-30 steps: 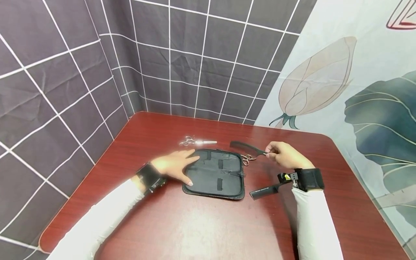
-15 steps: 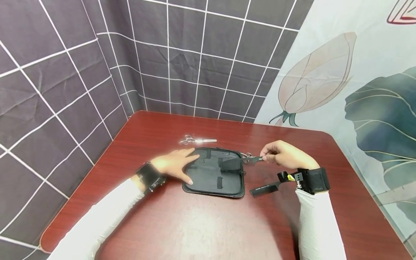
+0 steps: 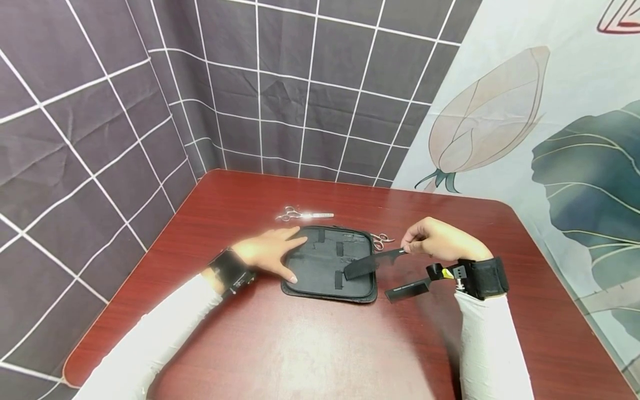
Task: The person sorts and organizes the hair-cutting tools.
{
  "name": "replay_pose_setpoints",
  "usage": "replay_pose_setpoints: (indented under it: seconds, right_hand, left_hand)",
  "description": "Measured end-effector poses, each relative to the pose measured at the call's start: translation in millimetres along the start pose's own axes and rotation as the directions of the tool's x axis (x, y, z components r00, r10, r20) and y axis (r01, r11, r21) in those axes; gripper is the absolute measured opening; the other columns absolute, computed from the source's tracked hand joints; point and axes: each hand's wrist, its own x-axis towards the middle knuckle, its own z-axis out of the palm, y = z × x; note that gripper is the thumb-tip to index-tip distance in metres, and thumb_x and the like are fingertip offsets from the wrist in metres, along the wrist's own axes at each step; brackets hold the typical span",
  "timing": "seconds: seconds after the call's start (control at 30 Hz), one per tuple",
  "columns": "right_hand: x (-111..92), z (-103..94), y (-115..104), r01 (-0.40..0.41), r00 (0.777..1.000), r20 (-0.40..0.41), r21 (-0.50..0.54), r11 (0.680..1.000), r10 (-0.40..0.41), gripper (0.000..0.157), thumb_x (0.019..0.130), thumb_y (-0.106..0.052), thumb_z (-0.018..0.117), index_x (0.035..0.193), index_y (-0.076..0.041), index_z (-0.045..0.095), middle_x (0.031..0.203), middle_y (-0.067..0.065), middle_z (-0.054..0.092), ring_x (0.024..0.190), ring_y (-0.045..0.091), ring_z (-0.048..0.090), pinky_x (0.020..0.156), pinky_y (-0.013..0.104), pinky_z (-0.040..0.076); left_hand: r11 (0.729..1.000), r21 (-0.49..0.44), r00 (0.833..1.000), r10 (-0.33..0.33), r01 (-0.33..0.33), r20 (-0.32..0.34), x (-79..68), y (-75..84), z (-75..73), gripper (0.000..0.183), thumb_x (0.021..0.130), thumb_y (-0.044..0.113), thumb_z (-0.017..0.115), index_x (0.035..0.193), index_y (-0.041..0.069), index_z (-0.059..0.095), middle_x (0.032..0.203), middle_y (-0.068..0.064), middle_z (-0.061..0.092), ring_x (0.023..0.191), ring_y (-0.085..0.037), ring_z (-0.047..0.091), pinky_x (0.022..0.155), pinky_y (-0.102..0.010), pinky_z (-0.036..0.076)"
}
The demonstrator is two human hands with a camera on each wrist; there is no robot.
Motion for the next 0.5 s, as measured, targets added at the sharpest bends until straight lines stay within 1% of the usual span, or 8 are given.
replay_pose_setpoints:
  seconds: [0.1,0.33,0.5]
  right_hand:
    - [-0.4,-0.3,-0.5,-0.005,1.0,0.004,-0.005,1.0,0.005,0.012,0.099,-0.009,0.067,0.094,-0.013,0.077,0.067,-0.008,0.049,0.052,0.004,0.037,0.052,0.023,0.036]
    - [-1.3,-0.4,-1.8,-0.007,1.0,0.011,-0.019,1.0,0.007,0.008,0.095,-0.009,0.07,0.092,-0.012,0.076,0.077,-0.004,0.062,0.063,0.003,0.044,0.059,0.023,0.039]
    - [0.6,1.0,-0.7,-0.024,1.0,0.017,-0.038,0.999,0.024,0.008,0.093,-0.007,0.071,0.091,-0.011,0.078,0.077,-0.003,0.066,0.064,0.004,0.049,0.061,0.023,0.043]
  left_hand:
    - [1.0,0.002,1.0,0.001,-0.001,-0.003,0.7,-0.7,0.3,0.109,0.081,0.07,0.076,0.167,0.025,0.026,0.175,-0.012,0.012,0.162,-0.031,0.017,0.129,-0.057,0.016]
    - [1.0,0.01,1.0,0.005,-0.005,-0.003,0.9,-1.2,0.3,0.109,0.081,0.071,0.074,0.167,0.026,0.025,0.176,-0.011,0.012,0.162,-0.031,0.017,0.13,-0.056,0.016]
    - [1.0,0.008,1.0,0.007,-0.007,-0.001,0.7,-0.7,0.5,0.108,0.081,0.071,0.075,0.167,0.026,0.025,0.175,-0.012,0.013,0.161,-0.031,0.017,0.13,-0.056,0.016]
